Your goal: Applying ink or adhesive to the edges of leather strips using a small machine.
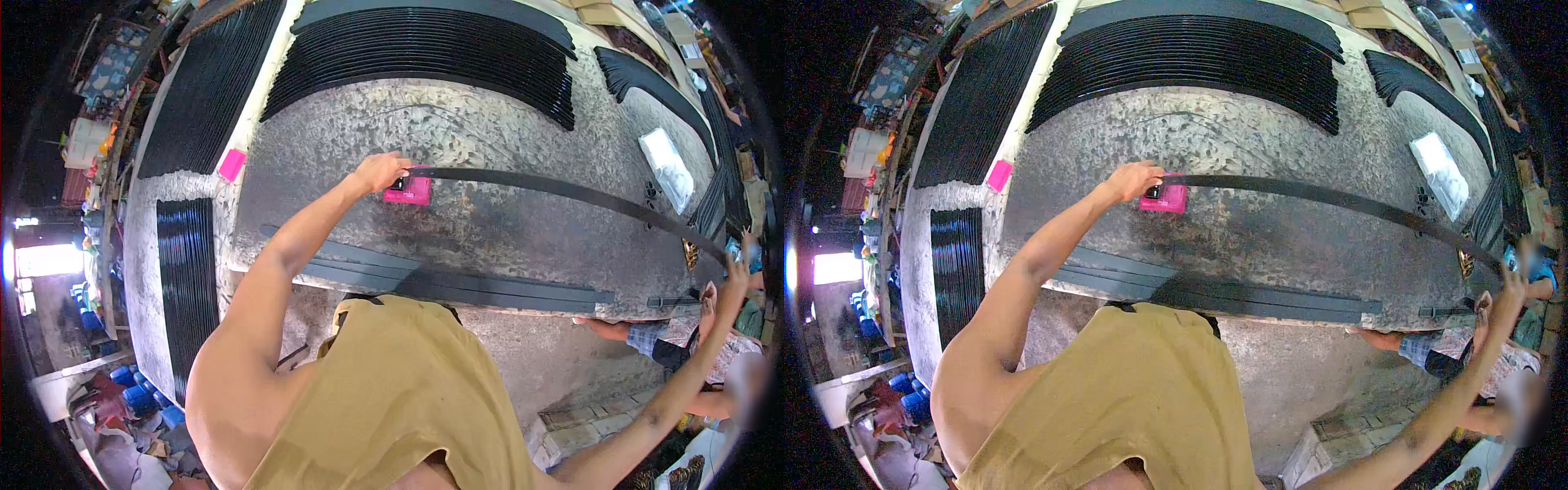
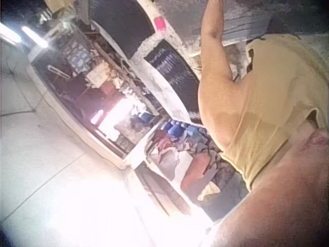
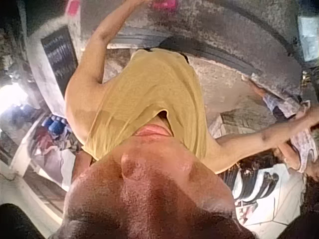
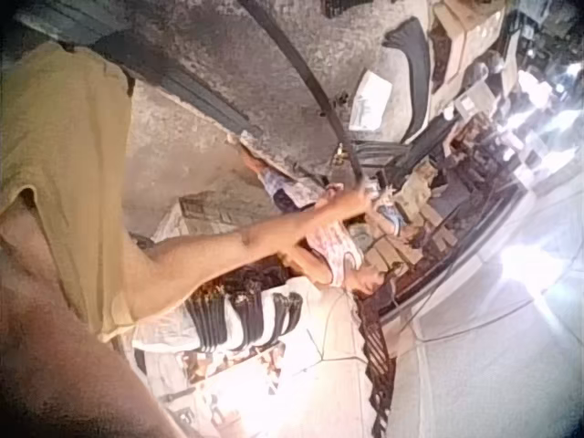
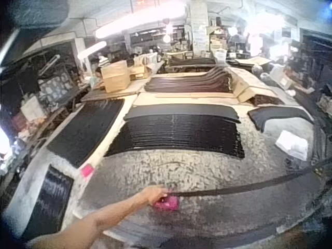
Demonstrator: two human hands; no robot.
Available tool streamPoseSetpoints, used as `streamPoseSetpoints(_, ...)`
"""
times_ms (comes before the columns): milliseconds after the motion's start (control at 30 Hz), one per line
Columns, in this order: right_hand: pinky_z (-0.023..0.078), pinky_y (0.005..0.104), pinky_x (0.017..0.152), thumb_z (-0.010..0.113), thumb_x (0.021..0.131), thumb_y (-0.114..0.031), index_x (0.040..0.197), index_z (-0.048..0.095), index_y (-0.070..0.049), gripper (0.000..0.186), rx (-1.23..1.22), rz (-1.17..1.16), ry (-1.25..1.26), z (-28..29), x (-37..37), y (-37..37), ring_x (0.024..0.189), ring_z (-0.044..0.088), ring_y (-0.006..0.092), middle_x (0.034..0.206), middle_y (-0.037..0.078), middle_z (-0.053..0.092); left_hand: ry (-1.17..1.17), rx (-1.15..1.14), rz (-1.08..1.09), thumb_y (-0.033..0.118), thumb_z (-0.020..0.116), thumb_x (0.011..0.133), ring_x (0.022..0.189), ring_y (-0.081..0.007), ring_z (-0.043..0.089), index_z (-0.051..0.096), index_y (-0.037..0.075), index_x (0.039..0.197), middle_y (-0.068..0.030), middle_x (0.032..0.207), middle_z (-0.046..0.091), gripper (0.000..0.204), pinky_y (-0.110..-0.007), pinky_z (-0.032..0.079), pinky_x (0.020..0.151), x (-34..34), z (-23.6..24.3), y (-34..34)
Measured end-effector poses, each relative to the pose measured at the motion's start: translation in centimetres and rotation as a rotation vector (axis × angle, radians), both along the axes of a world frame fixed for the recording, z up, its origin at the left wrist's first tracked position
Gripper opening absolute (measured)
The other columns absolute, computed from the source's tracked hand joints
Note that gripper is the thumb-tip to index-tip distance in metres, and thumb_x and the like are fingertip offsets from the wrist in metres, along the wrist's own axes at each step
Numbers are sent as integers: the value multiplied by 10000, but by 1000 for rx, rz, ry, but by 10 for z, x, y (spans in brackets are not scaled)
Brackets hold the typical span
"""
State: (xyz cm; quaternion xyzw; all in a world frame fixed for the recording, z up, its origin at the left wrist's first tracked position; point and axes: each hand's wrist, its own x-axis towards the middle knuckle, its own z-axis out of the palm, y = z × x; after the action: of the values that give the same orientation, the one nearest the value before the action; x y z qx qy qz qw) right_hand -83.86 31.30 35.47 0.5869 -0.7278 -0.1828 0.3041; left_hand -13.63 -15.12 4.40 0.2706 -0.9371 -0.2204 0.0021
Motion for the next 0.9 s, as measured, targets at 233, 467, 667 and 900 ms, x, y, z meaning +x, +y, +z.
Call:
streamPoseSetpoints(233, 478, 467, 772, 497, 746, 121, 1220, 657, -82, 540, -119, -90, -480, -216, 74, -74, 875, 600, 396, 928, 181, 610, -260, -127, 145, 300, 562, 953, 969, -369, 655, 614, 183, 1127, -137, 1030, 624, 216, -486, 535, 769, 122, -23, -15)
streamPoseSetpoints(467, 490, 446, 843, 530, 760, 80, 1180, 688, -99, 483, -111, -68, -598, -286, 188, -149, 951, 604, 368, 988, 158, 633, -377, -175, 344, 296, 569, 950, 992, -349, 648, 608, 199, 1134, -123, 1020, 618, 212, -478, 530, 790, 239, -7, -27)
streamPoseSetpoints(667, 465, 450, 883, 540, 734, 74, 1162, 696, -100, 488, -108, 64, -795, -319, 292, -222, 978, 589, 360, 1008, 146, 644, -427, -207, 487, 295, 582, 941, 986, -355, 648, 626, 186, 1126, -127, 1021, 618, 219, -476, 529, 793, 373, -2, -40)
streamPoseSetpoints(900, 462, 449, 869, 574, 708, 76, 1125, 709, -101, 473, -74, 251, -879, -343, 431, -285, 939, 588, 352, 970, 122, 645, -549, -255, 706, 241, 581, 925, 945, -394, 658, 650, 153, 1077, -165, 1004, 653, 189, -494, 527, 785, 517, 32, -43)
